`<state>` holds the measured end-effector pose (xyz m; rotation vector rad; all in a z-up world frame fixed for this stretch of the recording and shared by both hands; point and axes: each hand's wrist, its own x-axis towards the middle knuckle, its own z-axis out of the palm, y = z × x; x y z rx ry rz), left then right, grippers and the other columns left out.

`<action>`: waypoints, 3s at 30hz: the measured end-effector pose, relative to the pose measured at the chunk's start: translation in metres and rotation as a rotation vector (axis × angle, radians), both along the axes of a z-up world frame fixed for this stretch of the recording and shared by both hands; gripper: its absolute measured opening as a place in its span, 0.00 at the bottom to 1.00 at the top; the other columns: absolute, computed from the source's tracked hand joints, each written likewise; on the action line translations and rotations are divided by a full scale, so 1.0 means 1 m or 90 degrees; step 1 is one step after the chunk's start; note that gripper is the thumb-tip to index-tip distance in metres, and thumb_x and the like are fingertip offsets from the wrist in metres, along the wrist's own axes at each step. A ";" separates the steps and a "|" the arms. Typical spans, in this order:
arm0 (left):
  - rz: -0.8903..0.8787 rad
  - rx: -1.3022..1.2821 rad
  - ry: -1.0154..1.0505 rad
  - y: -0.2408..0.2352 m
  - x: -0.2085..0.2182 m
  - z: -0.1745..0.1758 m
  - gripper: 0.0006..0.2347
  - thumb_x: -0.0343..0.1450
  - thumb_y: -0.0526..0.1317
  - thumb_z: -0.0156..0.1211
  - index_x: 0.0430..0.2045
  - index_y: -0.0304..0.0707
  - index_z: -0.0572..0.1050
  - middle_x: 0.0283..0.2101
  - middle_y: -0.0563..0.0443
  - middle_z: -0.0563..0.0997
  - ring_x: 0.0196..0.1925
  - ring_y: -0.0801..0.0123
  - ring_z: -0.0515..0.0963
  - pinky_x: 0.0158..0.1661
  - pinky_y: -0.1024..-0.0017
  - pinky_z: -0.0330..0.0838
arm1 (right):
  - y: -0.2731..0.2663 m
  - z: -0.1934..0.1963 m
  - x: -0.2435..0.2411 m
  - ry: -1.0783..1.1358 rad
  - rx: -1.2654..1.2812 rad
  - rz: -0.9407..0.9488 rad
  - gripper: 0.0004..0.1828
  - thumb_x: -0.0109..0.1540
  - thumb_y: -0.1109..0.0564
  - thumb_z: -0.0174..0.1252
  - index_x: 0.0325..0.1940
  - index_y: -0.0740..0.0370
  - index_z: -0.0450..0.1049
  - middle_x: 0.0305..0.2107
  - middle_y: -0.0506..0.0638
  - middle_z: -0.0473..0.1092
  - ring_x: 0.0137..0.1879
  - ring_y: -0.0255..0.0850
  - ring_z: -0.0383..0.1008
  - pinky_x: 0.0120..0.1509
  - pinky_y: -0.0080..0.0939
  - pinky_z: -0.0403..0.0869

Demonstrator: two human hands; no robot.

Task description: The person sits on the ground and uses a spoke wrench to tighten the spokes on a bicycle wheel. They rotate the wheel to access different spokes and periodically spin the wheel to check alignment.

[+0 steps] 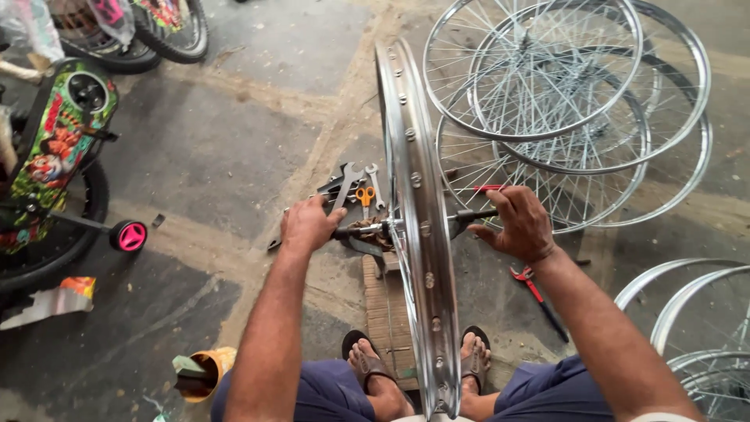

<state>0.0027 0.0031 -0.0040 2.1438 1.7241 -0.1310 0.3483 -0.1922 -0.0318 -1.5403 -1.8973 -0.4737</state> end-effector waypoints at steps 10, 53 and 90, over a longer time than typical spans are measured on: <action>0.026 -0.004 -0.002 -0.002 0.002 0.005 0.24 0.69 0.60 0.62 0.54 0.50 0.77 0.53 0.45 0.81 0.58 0.54 0.78 0.57 0.56 0.71 | -0.001 -0.001 0.073 0.877 -0.713 -0.014 0.27 0.64 0.36 0.55 0.60 0.56 0.72 0.38 0.55 0.71 0.40 0.42 0.72 0.46 0.44 0.73; 0.014 0.041 0.030 -0.003 0.002 -0.002 0.22 0.71 0.60 0.60 0.52 0.48 0.78 0.52 0.46 0.82 0.55 0.55 0.79 0.56 0.56 0.71 | -0.016 0.007 0.070 0.883 -0.451 0.216 0.25 0.61 0.47 0.65 0.58 0.60 0.69 0.52 0.55 0.71 0.60 0.47 0.69 0.68 0.53 0.69; -0.108 -0.193 -0.872 -0.060 0.202 -0.007 0.32 0.75 0.65 0.47 0.55 0.31 0.75 0.57 0.32 0.76 0.62 0.54 0.74 0.61 0.58 0.64 | -0.010 -0.013 0.061 0.826 -0.572 0.106 0.43 0.53 0.40 0.68 0.69 0.53 0.64 0.54 0.50 0.73 0.63 0.41 0.72 0.67 0.45 0.71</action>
